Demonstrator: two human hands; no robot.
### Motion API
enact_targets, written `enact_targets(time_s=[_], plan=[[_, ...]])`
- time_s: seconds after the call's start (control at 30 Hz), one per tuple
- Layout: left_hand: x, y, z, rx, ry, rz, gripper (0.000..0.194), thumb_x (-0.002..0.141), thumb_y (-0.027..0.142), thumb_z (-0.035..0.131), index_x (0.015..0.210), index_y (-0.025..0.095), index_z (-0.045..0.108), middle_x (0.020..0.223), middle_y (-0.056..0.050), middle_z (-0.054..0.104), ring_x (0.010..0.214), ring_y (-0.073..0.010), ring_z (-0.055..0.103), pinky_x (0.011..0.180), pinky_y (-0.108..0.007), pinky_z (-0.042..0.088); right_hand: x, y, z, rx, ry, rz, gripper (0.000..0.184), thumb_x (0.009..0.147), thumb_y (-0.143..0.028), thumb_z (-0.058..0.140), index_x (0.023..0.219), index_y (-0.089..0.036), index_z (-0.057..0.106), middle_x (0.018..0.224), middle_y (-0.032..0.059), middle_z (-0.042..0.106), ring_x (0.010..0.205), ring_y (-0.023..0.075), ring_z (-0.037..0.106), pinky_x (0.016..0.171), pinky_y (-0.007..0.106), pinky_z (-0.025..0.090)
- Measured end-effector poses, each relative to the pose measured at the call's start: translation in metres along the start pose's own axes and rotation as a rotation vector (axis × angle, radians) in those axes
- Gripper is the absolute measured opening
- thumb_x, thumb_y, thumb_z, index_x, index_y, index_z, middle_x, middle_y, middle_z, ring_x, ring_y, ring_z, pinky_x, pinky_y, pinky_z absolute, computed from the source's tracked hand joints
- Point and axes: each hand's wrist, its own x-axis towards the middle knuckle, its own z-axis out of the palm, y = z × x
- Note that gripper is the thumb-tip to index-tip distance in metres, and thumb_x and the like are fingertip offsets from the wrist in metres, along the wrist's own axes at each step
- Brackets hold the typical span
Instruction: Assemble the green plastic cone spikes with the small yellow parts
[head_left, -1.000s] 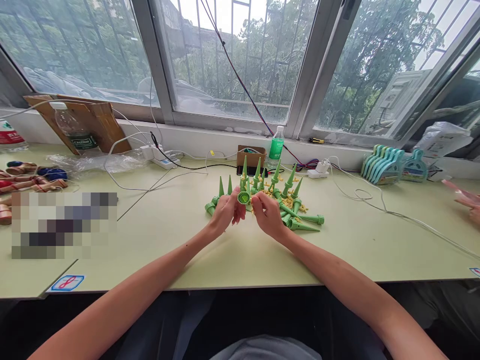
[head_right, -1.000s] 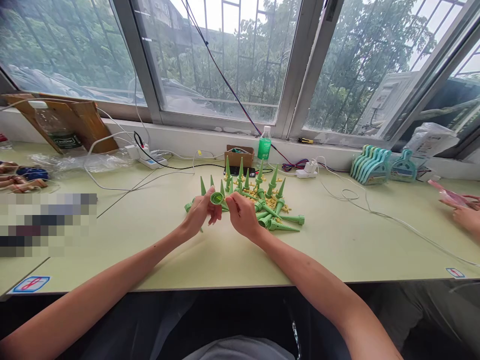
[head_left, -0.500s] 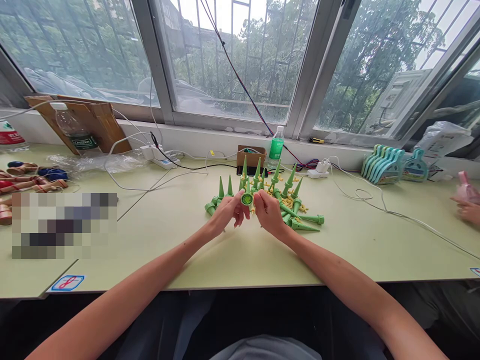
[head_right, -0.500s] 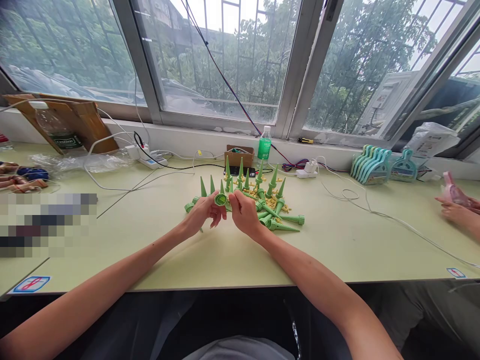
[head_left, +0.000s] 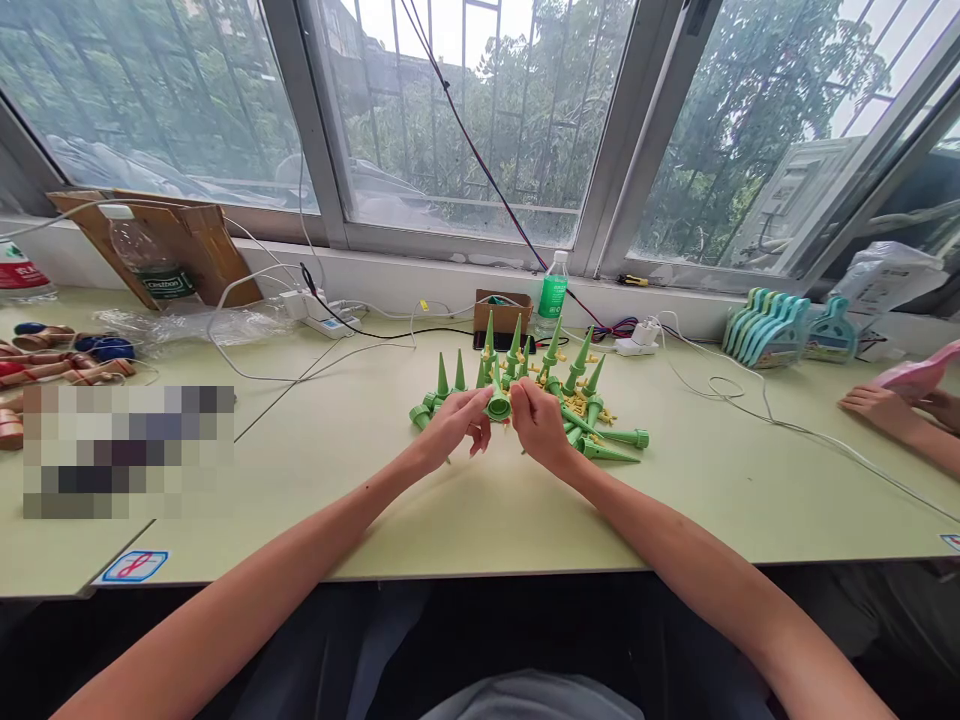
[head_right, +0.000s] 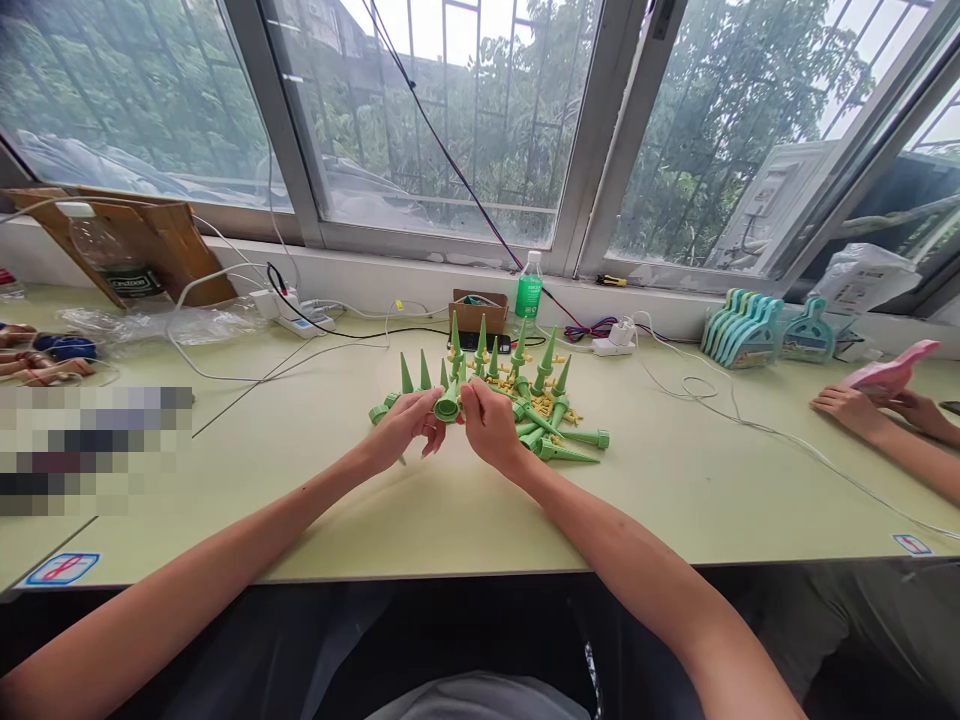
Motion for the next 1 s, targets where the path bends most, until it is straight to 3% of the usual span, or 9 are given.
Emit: enact_targets(time_s=[0.23, 0.5, 0.67, 0.87, 1.0], plan=[[-0.002, 0.001, 0.0, 0.016, -0.032, 0.012, 0.037, 0.09, 0.052, 0.049, 0.084, 0.015, 0.051, 0.061, 0.002, 0.049, 0.048, -0.0105, 0.055, 0.039, -0.02, 0.038, 0.0, 0.001, 0.0, -0.019, 0.01, 0.005, 0.038, 0.099, -0.042, 0.035, 0.067, -0.022, 0.032, 0.053, -0.0052, 0.039, 0.047, 0.0091, 0.035, 0.049, 0.024, 0.03], [-0.005, 0.007, 0.002, 0.052, 0.009, 0.009, 0.035, 0.087, 0.051, 0.054, 0.081, 0.017, 0.044, 0.065, 0.005, 0.044, 0.05, -0.0099, 0.057, 0.039, -0.02, 0.041, 0.002, 0.003, 0.002, -0.074, 0.017, 0.003, 0.04, 0.099, -0.046, 0.032, 0.066, -0.022, 0.029, 0.054, -0.0046, 0.036, 0.049, 0.0099, 0.029, 0.049, 0.025, 0.028], [-0.005, 0.009, 0.003, 0.09, 0.014, 0.074, 0.033, 0.083, 0.047, 0.06, 0.087, 0.018, 0.045, 0.082, 0.002, 0.051, 0.049, -0.007, 0.056, 0.037, -0.02, 0.041, 0.002, 0.006, 0.006, -0.088, 0.016, 0.008, 0.04, 0.099, -0.045, 0.032, 0.066, -0.022, 0.031, 0.055, -0.0045, 0.038, 0.049, 0.0098, 0.03, 0.05, 0.025, 0.027], [-0.004, 0.001, 0.0, 0.181, 0.013, 0.146, 0.03, 0.086, 0.046, 0.057, 0.091, 0.018, 0.047, 0.09, -0.001, 0.053, 0.046, -0.0044, 0.053, 0.035, -0.019, 0.039, 0.003, 0.011, 0.01, -0.075, 0.016, 0.008, 0.04, 0.099, -0.044, 0.033, 0.066, -0.021, 0.033, 0.055, -0.0045, 0.036, 0.05, 0.0101, 0.031, 0.05, 0.025, 0.026], [-0.002, -0.008, -0.002, 0.293, 0.07, 0.178, 0.027, 0.085, 0.043, 0.059, 0.091, 0.019, 0.048, 0.079, 0.002, 0.048, 0.05, -0.0057, 0.051, 0.037, -0.018, 0.039, 0.004, 0.012, 0.012, -0.082, 0.02, 0.018, 0.04, 0.098, -0.043, 0.034, 0.065, -0.021, 0.034, 0.054, -0.0051, 0.033, 0.05, 0.01, 0.029, 0.05, 0.025, 0.025]])
